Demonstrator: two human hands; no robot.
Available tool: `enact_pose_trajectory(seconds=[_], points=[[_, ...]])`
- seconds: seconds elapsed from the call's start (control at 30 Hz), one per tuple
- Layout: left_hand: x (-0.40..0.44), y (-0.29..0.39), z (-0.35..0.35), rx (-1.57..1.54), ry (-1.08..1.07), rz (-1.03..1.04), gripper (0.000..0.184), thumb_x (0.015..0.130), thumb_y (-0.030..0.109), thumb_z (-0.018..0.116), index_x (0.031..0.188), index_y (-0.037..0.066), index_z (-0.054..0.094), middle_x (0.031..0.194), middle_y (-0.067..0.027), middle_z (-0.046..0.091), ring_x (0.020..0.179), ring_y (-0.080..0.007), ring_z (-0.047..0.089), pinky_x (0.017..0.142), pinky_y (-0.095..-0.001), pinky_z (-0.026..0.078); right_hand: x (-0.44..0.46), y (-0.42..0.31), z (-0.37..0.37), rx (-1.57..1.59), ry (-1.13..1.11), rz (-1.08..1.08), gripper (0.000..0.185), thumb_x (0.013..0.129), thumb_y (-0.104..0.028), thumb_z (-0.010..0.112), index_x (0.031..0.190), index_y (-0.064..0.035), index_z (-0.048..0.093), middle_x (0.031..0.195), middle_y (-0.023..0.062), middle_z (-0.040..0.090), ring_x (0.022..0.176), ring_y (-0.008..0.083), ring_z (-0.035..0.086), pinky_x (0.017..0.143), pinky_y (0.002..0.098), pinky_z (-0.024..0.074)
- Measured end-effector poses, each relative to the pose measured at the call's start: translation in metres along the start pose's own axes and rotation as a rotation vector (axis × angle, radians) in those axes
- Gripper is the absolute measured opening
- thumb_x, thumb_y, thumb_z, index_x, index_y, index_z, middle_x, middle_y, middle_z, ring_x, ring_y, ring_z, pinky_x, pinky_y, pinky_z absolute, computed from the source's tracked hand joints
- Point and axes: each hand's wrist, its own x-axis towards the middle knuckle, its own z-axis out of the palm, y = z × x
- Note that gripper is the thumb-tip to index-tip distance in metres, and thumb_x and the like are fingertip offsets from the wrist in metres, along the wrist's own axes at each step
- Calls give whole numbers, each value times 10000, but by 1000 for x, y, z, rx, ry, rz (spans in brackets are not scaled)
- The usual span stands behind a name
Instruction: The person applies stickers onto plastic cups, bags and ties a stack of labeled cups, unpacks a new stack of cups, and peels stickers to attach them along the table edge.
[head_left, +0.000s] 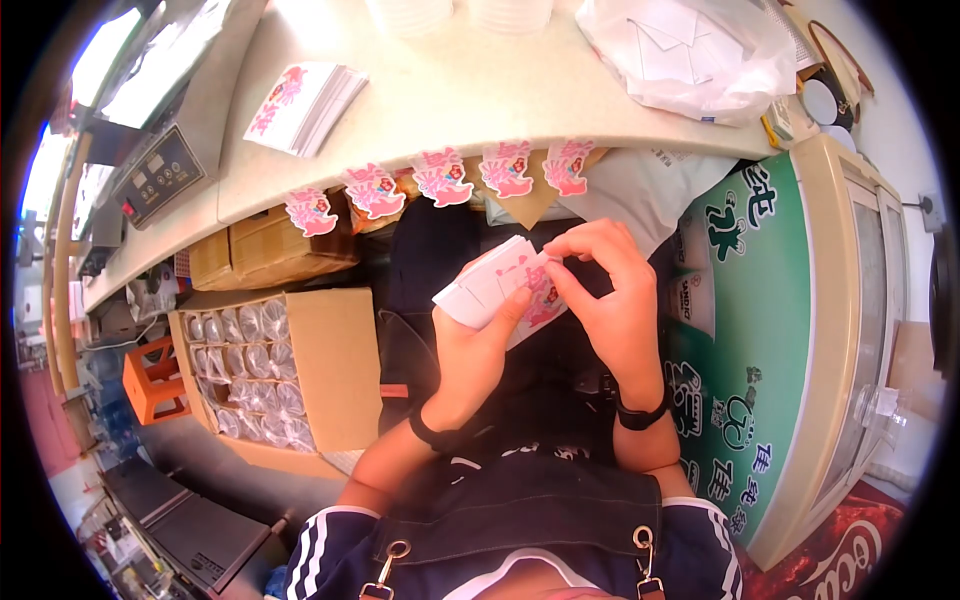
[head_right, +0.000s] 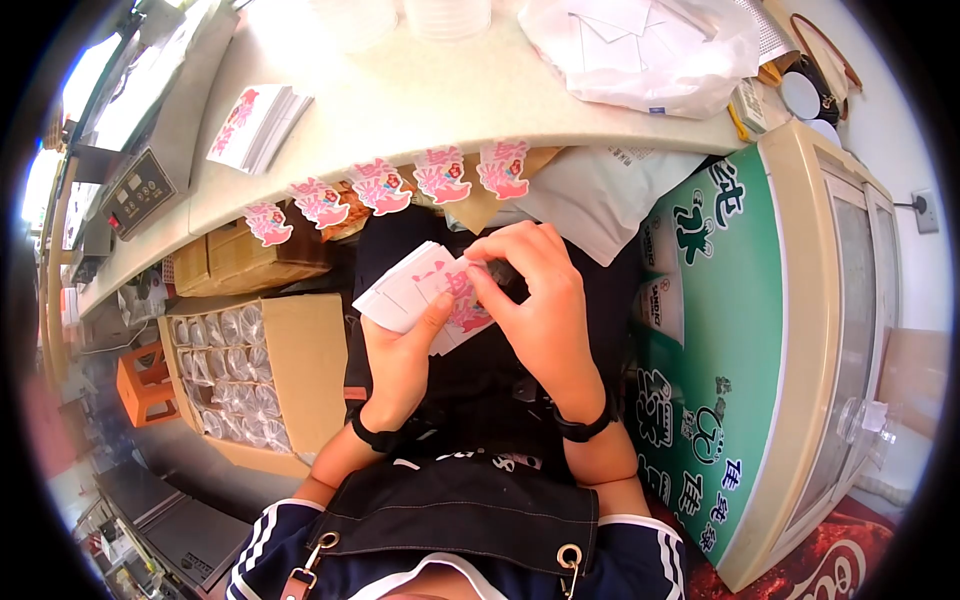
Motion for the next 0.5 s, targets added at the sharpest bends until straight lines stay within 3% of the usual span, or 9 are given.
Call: enact_pose_trajectory(seconds=[0.07,0.5], points=[[0,0,-1,13,5,-8,334,872,23,698,1189,-38,613,1067,-86,687,952,-129,642,847,-271,501,0,3,-1,-46,-23,-36,140,729,-2,719,839,-35,638,850,48,642,824,213,577,719,321,468],[-2,-2,0,-15,-4,-9,342,862,15,702,1188,-35,607,1053,-80,686,941,-128,643,840,-269,503,-2,9,-4,49,-119,37,122,752,-11,690,847,-34,618,817,54,611,816,201,575,718,304,450]])
